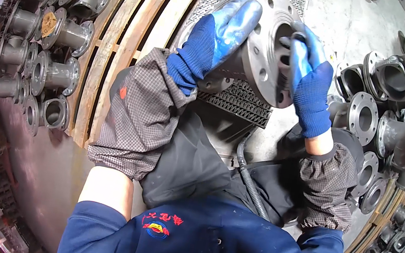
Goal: The person uses a file to remove burrs from the interior and exterior surfaces of large metal valve components, handling them by hand and rotating them to reach all edges.
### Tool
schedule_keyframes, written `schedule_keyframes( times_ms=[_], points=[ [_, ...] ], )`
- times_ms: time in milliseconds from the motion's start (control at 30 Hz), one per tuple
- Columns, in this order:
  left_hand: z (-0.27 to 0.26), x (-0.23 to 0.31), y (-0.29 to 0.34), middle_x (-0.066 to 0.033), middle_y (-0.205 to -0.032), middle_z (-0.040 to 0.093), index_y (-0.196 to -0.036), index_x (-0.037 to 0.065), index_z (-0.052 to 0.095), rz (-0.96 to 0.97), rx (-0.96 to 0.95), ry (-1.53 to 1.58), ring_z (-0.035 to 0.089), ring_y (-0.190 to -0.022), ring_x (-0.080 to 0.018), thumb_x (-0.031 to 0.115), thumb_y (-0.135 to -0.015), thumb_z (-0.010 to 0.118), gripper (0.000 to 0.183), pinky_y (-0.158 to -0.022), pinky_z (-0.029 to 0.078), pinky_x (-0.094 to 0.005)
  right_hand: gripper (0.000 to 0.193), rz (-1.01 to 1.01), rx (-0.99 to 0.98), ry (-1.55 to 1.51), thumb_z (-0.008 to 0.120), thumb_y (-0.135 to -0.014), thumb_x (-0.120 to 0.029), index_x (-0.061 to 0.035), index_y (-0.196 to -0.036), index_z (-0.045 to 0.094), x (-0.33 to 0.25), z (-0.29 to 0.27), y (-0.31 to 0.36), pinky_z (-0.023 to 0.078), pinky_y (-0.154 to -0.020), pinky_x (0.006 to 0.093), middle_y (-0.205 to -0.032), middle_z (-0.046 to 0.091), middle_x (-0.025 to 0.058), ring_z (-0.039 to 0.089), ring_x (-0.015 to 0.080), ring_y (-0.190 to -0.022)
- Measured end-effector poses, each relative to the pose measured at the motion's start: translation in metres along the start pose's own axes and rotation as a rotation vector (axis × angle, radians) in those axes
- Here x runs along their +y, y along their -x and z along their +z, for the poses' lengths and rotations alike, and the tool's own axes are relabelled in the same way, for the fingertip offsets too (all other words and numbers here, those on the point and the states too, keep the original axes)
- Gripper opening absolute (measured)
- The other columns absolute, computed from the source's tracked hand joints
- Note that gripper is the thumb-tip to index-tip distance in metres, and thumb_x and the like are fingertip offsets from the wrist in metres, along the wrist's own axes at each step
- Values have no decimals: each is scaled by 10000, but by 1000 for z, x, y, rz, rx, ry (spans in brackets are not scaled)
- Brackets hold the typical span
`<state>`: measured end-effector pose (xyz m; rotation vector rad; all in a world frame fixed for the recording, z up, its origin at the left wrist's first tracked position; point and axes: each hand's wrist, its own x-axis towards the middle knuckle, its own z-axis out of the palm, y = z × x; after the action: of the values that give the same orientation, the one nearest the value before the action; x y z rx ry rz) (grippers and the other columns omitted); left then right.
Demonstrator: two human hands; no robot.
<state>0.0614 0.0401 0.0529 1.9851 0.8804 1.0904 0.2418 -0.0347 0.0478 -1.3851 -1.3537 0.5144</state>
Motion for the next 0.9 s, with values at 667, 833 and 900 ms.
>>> schedule_keyframes(
  times_ms=[667, 833, 900],
  points=[
    [-26, -75, 61, -124, -1211, 571, -1301, 49, 473, -780, 138, 987, 566, -1080, -218, 371, -959, 454, 470, -952, 452, -358, 364, 482, 152, -199, 504, -956, -236, 39, -1178, 588, 40, -9, 12, 452, -853, 270, -1050, 655, 99, 579, 135, -945],
    [-37, -40, 61, -97, -1173, 588, -1255, 38, 515, -762, 195, 826, 568, -1069, -182, 337, -969, 445, 419, -955, 441, -321, 348, 567, -25, -230, 546, -891, -176, 35, -1167, 574, 60, -8, 13, 498, -788, 312, -1027, 657, 160, 634, 219, -909],
    [-55, -28, 69, -121, -1115, 615, -1218, -8, 546, -777, 187, 843, 596, -1001, -175, 357, -953, 493, 454, -889, 470, -305, 372, 463, -125, -196, 575, -853, -162, 35, -1168, 562, 67, 5, 22, 500, -793, 333, -1030, 648, 185, 638, 267, -918]
  ],
)
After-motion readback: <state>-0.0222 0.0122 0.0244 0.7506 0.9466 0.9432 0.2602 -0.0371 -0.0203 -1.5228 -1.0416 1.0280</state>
